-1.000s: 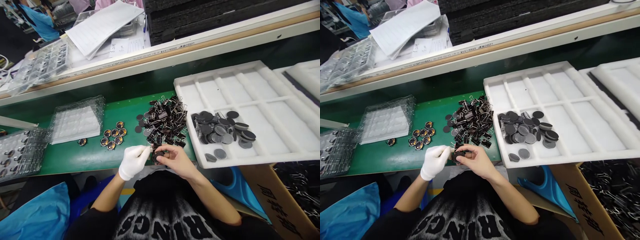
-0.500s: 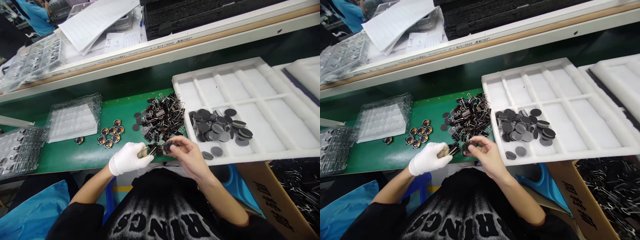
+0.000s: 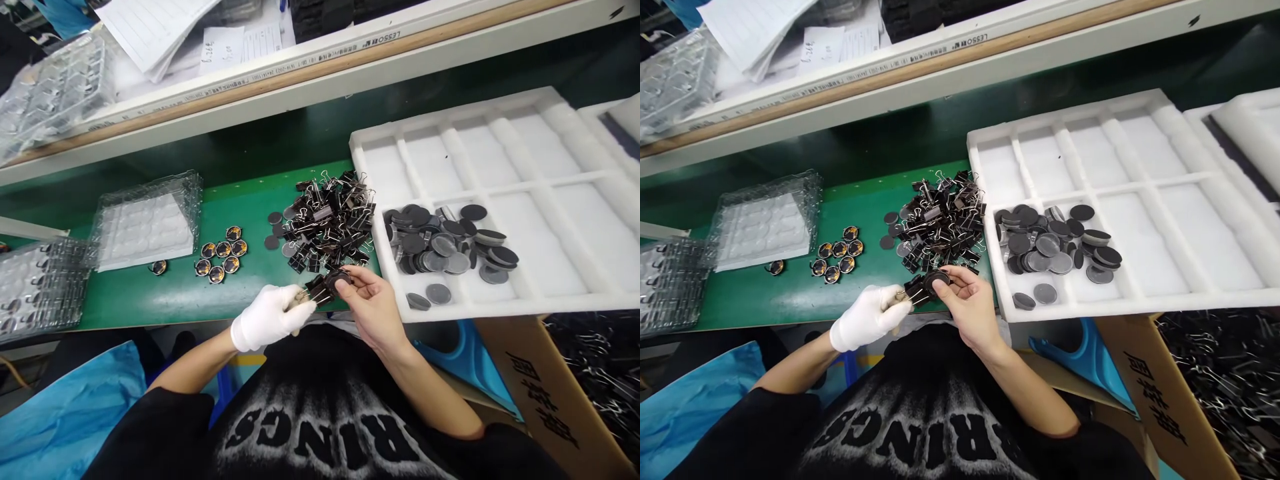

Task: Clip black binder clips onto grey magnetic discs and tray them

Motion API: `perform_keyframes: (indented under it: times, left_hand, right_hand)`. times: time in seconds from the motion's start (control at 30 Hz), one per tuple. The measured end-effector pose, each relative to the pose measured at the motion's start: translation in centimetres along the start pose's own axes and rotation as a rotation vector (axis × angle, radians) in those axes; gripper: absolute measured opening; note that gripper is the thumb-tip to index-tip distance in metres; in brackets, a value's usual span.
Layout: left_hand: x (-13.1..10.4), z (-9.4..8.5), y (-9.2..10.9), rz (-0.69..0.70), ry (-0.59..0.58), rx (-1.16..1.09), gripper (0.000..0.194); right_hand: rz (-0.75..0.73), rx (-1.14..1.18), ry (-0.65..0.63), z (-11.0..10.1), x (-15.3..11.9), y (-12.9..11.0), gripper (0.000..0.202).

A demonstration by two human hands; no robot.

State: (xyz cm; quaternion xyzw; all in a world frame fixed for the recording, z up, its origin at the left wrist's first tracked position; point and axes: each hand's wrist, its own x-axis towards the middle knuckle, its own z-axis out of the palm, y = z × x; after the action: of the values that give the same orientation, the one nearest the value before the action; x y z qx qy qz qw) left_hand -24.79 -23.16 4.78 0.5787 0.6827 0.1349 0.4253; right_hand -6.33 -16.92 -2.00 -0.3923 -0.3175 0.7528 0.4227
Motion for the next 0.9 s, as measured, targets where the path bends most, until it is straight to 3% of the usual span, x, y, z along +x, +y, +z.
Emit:
perform_keyframes:
  times: [0.23, 0.37, 0.47, 0.53, 0.63, 0.7, 0.8, 0.9]
  left_hand:
    - [0.2, 1.1, 0.1, 0.009, 0.027, -0.040, 0.033]
    - [0.5, 0.5, -1.0, 0.148, 0.053, 0.021, 0.023]
    - [1.3, 0.7, -2.0, 0.224, 0.307, 0.287, 0.026]
    - [2.3, 1.9, -2.3, 0.247, 0.432, 0.566, 0.036]
    - [4.0, 4.5, -1.6, 0.238, 0.399, 0.828, 0.054]
    - [4.8, 5.5, -1.0, 0.175, 0.398, 0.902, 0.049]
    - [4.8, 5.2, -0.5, 0.126, 0.468, 0.897, 0.042]
    - [3.4, 3.5, -0.5, 0.220, 0.472, 0.658, 0.043]
  right_hand:
    - [0.019, 0.060, 0.080, 1.3, -1.1, 1.2, 0.039]
    - [-0.013, 0.054, 0.128, 0.5, -1.2, 0.1, 0.040]
    - [-0.068, 0.170, 0.156, -1.4, -0.9, -1.5, 0.035]
    - [-0.084, 0.203, 0.130, -2.7, -0.7, -2.1, 0.029]
    - [-0.081, 0.103, 0.098, -3.7, -0.8, -2.0, 0.024]
    - [-0.062, 0.050, 0.093, -3.9, -1.1, -1.4, 0.024]
    - [-0.018, 0.040, 0.047, -3.9, -1.8, -0.9, 0.022]
    - [-0.026, -0.057, -0.109, -4.2, -2.4, -1.0, 0.023]
